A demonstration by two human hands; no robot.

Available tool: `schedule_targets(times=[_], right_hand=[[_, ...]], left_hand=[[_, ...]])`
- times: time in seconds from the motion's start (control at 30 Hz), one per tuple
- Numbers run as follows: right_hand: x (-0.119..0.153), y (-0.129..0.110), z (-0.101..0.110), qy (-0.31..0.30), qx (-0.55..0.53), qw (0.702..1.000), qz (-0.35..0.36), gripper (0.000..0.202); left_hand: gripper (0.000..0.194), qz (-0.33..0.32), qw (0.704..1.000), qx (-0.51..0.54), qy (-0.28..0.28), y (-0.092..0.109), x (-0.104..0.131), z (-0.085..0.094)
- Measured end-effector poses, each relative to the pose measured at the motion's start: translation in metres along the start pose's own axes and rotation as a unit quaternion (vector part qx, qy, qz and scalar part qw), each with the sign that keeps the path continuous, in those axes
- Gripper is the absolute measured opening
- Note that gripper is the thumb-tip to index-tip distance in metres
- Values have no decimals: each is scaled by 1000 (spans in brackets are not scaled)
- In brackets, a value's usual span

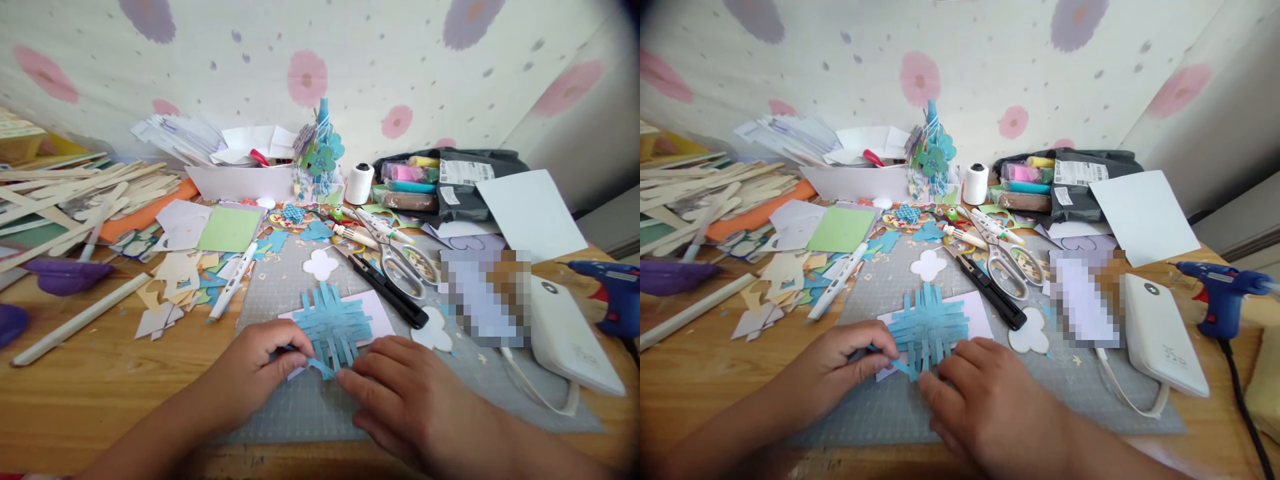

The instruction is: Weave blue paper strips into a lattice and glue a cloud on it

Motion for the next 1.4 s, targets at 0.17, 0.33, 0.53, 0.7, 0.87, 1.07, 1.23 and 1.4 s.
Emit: schedule_targets(times=[0.17, 0.33, 0.53, 0.7, 0.87, 1.07, 1.23, 1.4], right_hand=[[5, -13, -1, 67, -3, 997, -33, 23], [7, -14, -6, 121, -16, 990, -77, 26], [5, -14, -14, 130, -41, 986, -95, 20], [3, -14, -17, 133, -46, 986, -92, 20], [4, -14, -16, 139, -49, 984, -97, 19], [18, -13, 3, 235, -49, 966, -100, 21], [21, -5, -3, 217, -66, 964, -141, 23], [22, -1, -14, 183, -76, 962, -188, 23]], left_hand=[[14, -12, 999, -20, -46, 7, -7, -6], [17, -111, 985, -133, -11, 19, -13, -6], [16, -135, 969, -207, 25, 16, -11, -7], [14, -162, 957, -232, 61, 17, -6, -2], [12, -228, 939, -243, 82, 27, 1, -1], [30, -259, 929, -265, 25, 30, 8, -13], [26, -260, 920, -292, 28, 30, 8, -16], [23, -263, 915, -303, 46, 32, 7, -18]])
Point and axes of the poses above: each hand's wrist, its own x-axis away from the middle knuckle, its own z-axis out of the back of the hand, y = z × x, the point moved 9 cm from there along -x, towards the middle knuckle, and after that the axes turned 8 degrees about z, right-handed, at the moved point
